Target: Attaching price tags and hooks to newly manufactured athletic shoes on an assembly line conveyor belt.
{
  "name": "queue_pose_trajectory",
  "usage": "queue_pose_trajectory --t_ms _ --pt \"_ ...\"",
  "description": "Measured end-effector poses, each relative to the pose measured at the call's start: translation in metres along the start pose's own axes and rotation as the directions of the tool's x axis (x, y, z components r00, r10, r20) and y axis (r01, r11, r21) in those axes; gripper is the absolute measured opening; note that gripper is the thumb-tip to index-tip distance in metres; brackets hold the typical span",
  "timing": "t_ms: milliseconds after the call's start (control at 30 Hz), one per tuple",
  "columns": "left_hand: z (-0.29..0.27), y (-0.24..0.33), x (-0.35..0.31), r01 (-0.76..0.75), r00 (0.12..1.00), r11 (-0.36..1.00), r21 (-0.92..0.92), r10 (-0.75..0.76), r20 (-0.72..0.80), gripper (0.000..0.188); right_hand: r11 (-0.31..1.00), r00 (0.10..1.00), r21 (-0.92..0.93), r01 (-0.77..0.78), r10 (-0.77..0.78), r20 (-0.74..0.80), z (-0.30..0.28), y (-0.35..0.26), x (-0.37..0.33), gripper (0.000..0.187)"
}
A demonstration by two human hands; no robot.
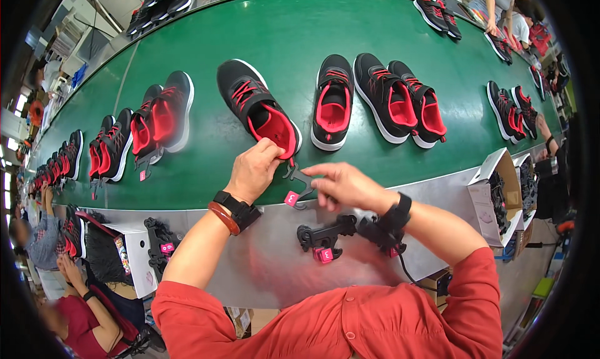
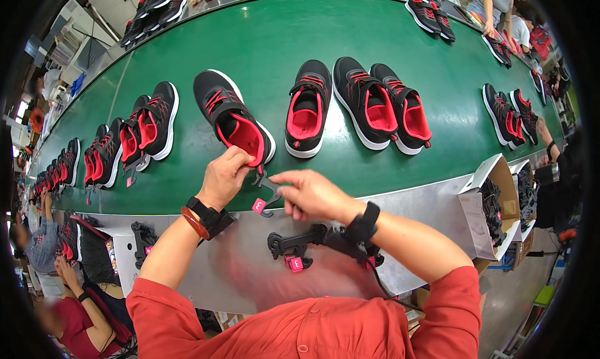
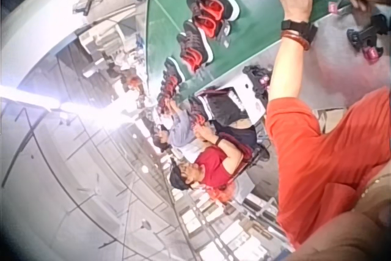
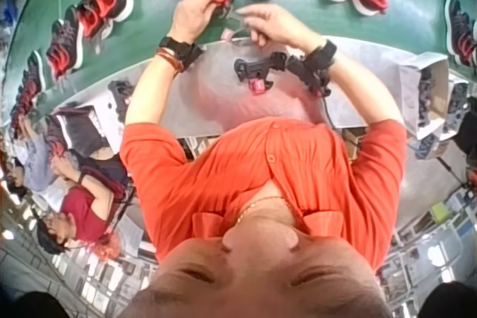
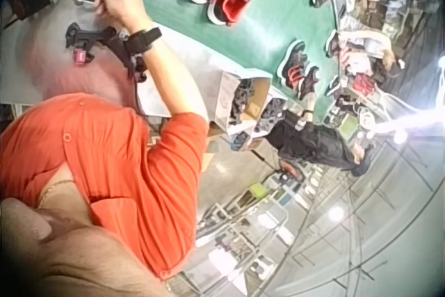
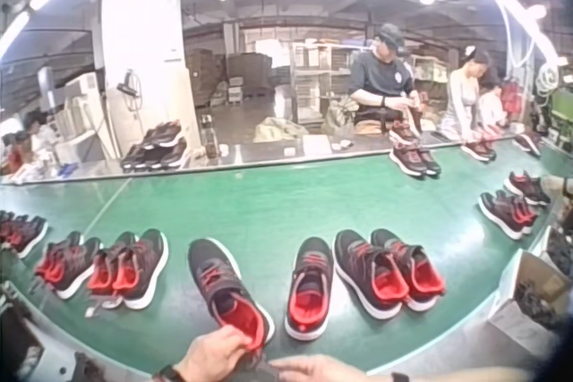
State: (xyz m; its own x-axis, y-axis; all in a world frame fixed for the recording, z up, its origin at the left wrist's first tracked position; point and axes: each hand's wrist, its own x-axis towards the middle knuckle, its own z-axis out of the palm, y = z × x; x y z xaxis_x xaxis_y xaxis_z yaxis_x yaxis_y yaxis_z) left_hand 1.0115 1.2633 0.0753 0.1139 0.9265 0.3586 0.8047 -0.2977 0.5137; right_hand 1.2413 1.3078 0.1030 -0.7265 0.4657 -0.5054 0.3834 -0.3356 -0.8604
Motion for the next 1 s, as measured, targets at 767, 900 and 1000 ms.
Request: queue_pose_trajectory --t_ms 767,900,1000 --pt "-0.025 0.024 0.019 0.251 0.841 0.935 0.250 -0.339 0.422 0.036 0.053 0.742 -0.967 0.250 -0.652 0.156 -0.071 -0.023 0.038 0.033" --pt "-0.026 0.021 0.021 0.274 0.822 0.927 0.256 -0.364 0.437 0.035 -0.145 0.672 -0.965 0.221 -0.694 0.258 -0.064 -0.032 0.040 0.032" --pt "-0.026 0.020 0.019 0.271 0.827 0.927 0.260 -0.362 0.431 0.032 -0.183 0.660 -0.957 0.227 -0.694 0.289 -0.057 -0.035 0.048 0.031"
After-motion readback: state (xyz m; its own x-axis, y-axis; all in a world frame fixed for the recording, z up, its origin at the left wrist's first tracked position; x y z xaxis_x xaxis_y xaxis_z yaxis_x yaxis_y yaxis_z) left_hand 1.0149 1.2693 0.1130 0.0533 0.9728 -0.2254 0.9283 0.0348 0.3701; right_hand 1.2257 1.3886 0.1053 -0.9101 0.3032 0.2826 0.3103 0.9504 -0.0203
